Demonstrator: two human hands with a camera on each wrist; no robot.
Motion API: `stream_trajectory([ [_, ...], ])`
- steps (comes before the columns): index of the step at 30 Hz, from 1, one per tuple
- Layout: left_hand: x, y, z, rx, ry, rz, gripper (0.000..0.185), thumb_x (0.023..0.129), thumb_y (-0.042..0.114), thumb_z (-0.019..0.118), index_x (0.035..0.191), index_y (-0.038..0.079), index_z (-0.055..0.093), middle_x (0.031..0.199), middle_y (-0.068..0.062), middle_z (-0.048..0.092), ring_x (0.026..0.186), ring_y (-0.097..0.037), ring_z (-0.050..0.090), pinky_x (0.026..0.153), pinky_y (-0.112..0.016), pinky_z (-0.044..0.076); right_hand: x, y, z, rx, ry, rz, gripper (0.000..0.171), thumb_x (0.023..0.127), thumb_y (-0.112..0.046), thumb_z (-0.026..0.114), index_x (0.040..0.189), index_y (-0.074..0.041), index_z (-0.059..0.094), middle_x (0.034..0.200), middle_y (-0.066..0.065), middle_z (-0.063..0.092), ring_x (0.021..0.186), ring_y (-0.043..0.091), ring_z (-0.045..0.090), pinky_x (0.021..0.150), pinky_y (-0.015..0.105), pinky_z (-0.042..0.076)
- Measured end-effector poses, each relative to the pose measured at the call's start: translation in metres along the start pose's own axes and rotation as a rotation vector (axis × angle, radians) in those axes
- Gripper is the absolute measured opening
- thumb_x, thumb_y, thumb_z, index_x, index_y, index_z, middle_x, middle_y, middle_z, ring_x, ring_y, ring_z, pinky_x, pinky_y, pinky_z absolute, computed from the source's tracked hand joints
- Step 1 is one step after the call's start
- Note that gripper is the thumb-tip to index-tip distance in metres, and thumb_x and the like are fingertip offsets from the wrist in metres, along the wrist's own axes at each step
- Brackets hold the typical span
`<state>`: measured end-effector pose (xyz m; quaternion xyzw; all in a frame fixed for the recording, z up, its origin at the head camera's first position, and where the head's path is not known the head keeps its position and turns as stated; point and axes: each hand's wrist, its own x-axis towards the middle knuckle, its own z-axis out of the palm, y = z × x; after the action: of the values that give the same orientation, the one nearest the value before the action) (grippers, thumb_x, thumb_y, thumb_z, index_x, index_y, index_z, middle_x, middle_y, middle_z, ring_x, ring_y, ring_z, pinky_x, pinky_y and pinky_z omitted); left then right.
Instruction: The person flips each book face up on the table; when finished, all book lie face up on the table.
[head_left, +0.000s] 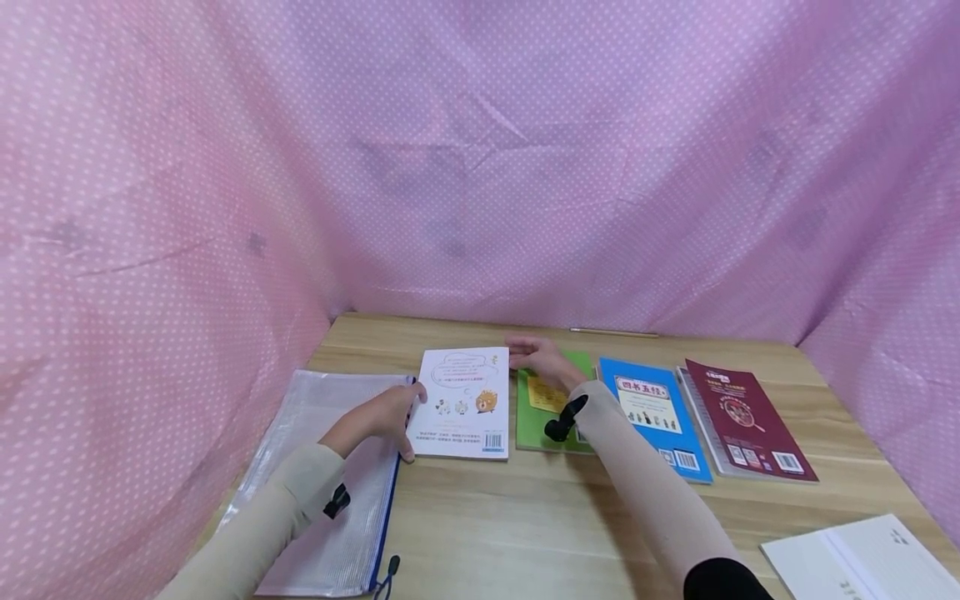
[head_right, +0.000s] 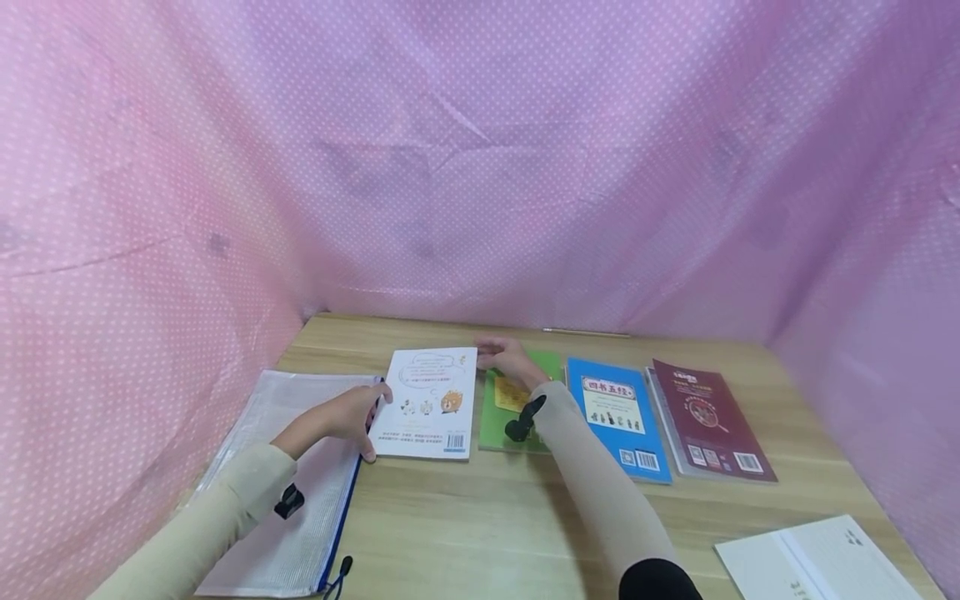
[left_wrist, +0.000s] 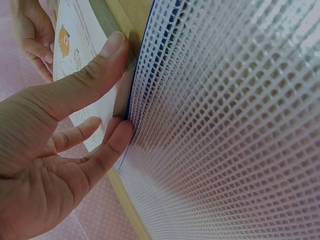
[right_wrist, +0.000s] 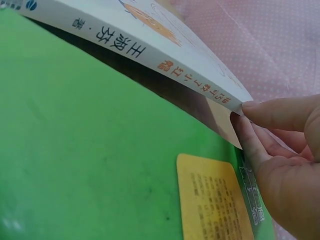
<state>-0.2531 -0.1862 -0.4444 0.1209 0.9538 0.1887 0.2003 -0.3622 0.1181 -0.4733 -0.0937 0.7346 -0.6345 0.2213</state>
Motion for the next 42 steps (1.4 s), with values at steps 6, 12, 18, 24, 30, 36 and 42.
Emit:
stream_trajectory([
  [6,0.000,-0.001,0.001,-0.008,-0.004,-0.009,0.097,0.053,0.015,0.102,0.135,0.005,0.051,0.107,-0.008,0.062,0.092,-0.021,0.057,0.088,-0.039,0.052,0.000,0.001,0.000,0.015,-0.012,0.009,0.053,0.098,0.001,0.061,0.149,-0.005,0.048,0.146,0.019,0.056,0.135,0.033,0.055,0.115,0.042,0.044],
  [12,0.000,0.000,0.000,0.002,0.000,0.006,0.097,0.053,0.014,0.102,0.134,0.005,0.051,0.109,-0.009,0.063,0.092,-0.021,0.057,0.089,-0.040,0.053,-0.001,-0.001,-0.001,0.037,-0.017,0.001,0.052,0.098,0.003,0.060,0.149,-0.002,0.048,0.147,0.020,0.055,0.136,0.033,0.055,0.112,0.040,0.047],
  [18,-0.001,0.001,0.001,0.013,0.002,0.003,0.096,0.053,0.014,0.102,0.134,0.005,0.051,0.107,-0.008,0.062,0.092,-0.021,0.056,0.088,-0.039,0.052,-0.003,-0.004,0.000,0.036,-0.028,-0.008,0.053,0.098,0.004,0.058,0.150,-0.001,0.046,0.149,0.021,0.053,0.134,0.035,0.056,0.111,0.042,0.048],
  [24,-0.003,0.001,0.001,0.019,-0.001,-0.004,0.096,0.055,0.015,0.102,0.136,0.005,0.051,0.106,-0.008,0.061,0.091,-0.021,0.056,0.086,-0.038,0.052,-0.003,-0.006,-0.002,0.040,-0.047,-0.013,0.055,0.098,0.002,0.061,0.150,-0.004,0.046,0.149,0.020,0.053,0.133,0.033,0.057,0.113,0.043,0.046],
  [30,-0.003,0.000,0.000,0.014,0.001,0.012,0.096,0.055,0.015,0.102,0.136,0.004,0.051,0.102,-0.008,0.060,0.088,-0.020,0.056,0.082,-0.037,0.052,-0.003,-0.011,-0.002,0.044,-0.059,-0.016,0.058,0.098,0.003,0.060,0.153,-0.004,0.043,0.151,0.019,0.052,0.137,0.034,0.053,0.113,0.043,0.046],
  [36,-0.004,-0.001,0.001,0.001,0.006,0.020,0.095,0.054,0.015,0.102,0.135,0.005,0.052,0.101,-0.008,0.060,0.088,-0.019,0.056,0.082,-0.036,0.052,-0.006,-0.018,-0.002,0.043,-0.056,-0.028,0.057,0.097,0.002,0.062,0.151,-0.004,0.045,0.149,0.018,0.054,0.135,0.031,0.056,0.112,0.041,0.047],
  [42,-0.005,-0.003,-0.001,-0.012,0.011,0.059,0.094,0.056,0.015,0.101,0.135,0.003,0.053,0.102,-0.008,0.062,0.090,-0.018,0.058,0.084,-0.036,0.053,-0.009,-0.025,-0.004,0.037,-0.065,-0.068,0.058,0.096,0.004,0.062,0.151,-0.002,0.044,0.148,0.021,0.054,0.133,0.033,0.057,0.113,0.045,0.046],
])
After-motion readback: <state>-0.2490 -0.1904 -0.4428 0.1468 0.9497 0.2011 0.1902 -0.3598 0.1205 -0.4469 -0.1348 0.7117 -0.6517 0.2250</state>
